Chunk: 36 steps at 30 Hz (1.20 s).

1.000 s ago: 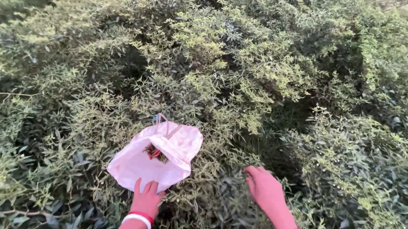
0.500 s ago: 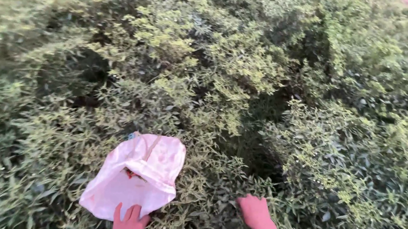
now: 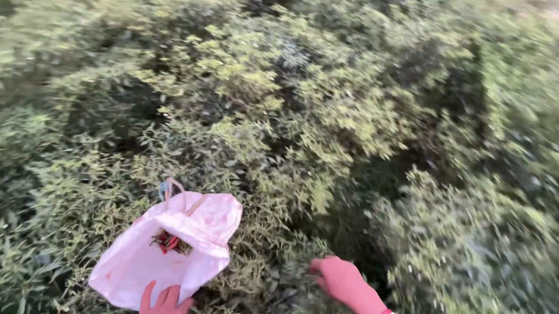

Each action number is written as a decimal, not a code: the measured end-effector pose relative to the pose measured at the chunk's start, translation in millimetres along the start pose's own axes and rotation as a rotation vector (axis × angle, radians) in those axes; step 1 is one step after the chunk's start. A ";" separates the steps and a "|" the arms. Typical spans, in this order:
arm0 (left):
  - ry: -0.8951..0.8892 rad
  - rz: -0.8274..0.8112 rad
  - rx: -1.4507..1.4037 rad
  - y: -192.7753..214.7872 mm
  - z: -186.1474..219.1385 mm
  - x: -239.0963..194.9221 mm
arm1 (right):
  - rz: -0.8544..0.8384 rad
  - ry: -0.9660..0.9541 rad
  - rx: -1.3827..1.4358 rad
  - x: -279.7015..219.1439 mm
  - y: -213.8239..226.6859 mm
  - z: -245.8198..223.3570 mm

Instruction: Picking small red and green peppers from bushes and placing them into a white bag.

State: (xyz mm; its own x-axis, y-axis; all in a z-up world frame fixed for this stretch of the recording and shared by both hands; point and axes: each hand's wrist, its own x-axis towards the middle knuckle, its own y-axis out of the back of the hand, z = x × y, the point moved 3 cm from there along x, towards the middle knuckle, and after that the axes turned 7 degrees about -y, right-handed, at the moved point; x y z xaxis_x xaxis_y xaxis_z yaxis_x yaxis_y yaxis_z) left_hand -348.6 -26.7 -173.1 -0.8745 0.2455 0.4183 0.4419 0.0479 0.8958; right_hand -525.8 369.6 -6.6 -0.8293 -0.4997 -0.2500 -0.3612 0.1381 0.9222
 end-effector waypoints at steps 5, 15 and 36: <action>0.061 -0.089 -0.068 79.3 25.9 84.0 | -0.169 0.081 -0.009 41.5 57.3 -30.1; 0.156 -0.078 -0.059 121.1 118.4 161.0 | -0.799 0.423 0.084 175.1 -167.2 109.1; 0.027 0.236 0.207 156.9 108.4 256.7 | -0.272 0.275 1.101 204.8 122.5 -52.9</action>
State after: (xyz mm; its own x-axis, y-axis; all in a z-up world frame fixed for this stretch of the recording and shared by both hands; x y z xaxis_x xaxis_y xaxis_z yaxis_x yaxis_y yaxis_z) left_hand -482.0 148.8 58.5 -0.7466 0.2479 0.6174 0.6623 0.1891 0.7250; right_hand -717.3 238.9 70.8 -0.5963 -0.7767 -0.2029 -0.7993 0.5979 0.0598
